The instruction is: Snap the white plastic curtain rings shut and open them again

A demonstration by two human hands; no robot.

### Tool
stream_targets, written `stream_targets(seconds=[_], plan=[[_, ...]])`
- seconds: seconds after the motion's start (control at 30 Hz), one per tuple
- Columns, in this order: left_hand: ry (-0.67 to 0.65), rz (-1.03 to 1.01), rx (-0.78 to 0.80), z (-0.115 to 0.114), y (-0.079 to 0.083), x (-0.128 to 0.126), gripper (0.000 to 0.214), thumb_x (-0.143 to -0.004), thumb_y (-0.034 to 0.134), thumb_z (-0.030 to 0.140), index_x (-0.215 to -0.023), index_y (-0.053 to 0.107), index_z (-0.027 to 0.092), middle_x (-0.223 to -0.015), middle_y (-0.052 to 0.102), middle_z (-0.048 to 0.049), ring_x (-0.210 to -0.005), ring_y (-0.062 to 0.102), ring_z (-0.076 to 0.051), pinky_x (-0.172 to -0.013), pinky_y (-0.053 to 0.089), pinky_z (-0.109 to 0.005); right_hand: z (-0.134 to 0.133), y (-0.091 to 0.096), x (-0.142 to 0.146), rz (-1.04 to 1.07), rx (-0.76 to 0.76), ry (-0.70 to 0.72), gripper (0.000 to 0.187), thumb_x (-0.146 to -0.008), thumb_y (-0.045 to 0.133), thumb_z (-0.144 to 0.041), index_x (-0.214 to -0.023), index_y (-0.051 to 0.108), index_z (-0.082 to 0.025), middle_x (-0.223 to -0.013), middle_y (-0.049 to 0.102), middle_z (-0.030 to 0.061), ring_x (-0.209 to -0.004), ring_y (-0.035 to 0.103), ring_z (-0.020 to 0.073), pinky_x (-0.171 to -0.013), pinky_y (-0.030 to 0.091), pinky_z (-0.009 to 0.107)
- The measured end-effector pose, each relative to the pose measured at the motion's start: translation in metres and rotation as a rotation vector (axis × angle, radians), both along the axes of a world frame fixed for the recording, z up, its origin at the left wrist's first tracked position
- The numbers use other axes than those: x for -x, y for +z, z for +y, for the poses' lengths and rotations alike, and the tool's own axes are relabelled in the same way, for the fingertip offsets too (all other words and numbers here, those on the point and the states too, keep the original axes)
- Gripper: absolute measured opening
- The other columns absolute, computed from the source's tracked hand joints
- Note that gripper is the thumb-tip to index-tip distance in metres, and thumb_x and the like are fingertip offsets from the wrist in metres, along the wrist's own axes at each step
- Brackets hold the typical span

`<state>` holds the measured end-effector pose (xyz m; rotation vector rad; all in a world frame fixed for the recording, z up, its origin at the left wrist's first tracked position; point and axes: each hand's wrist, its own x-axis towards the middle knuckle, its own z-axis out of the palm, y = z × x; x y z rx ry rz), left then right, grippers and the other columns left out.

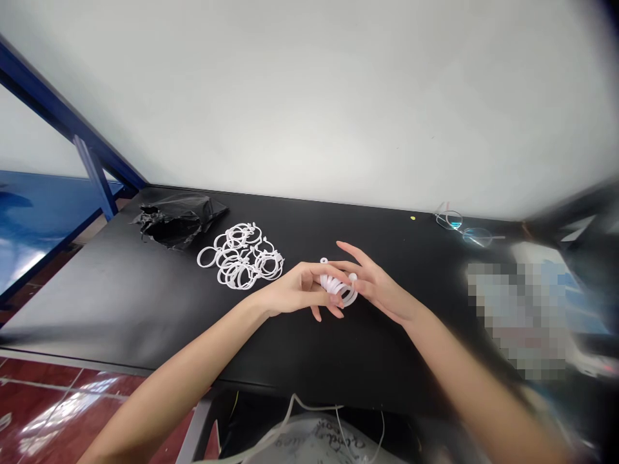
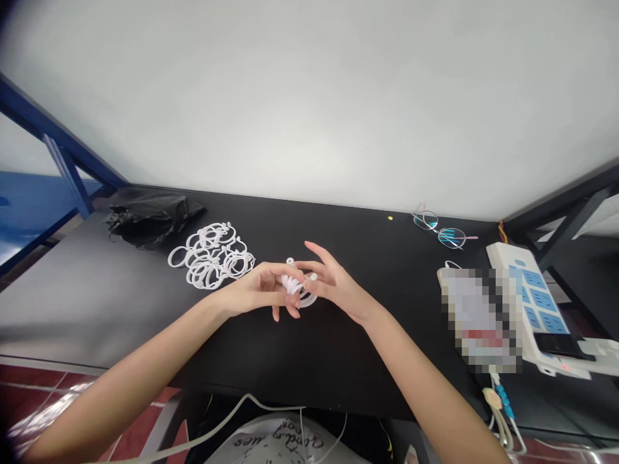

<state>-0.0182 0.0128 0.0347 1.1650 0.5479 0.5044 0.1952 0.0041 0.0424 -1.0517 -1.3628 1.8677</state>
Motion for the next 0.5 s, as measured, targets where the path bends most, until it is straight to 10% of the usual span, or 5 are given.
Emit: stream_targets(seconds=[0.2, 0.5], plan=[[-0.035, -0.123, -0.024, -0.001, 0.004, 0.004, 0.030, -0.080, 0.074, 0.029, -0.108, 0.069, 0.019, -0.084, 0.073, -0.0065, -0.081, 0.073, -0.021, -0.059, 0.057, -0.024, 0.001, -0.006, 0.002, 0.144, 0.121, 0.002, 0.057, -0.066, 0.083, -0.022, -0.119, 0.060, -0.022, -0.078, 0.064, -0.0027, -0.061, 0.057, 0.0078, -0.045, 0.037, 0.015], [-0.142, -0.208, 0.060, 0.001, 0.000, 0.007, 0.033, -0.075, 0.078, 0.037, -0.101, 0.070, 0.018, -0.078, 0.072, -0.0051, -0.073, 0.071, -0.021, -0.078, 0.055, -0.037, -0.012, -0.014, 0.023, 0.301, 0.169, 0.016, 0.036, -0.063, 0.085, -0.031, -0.083, 0.058, -0.018, -0.062, 0.063, -0.0036, -0.047, 0.058, 0.0090, -0.036, 0.028, 0.015]])
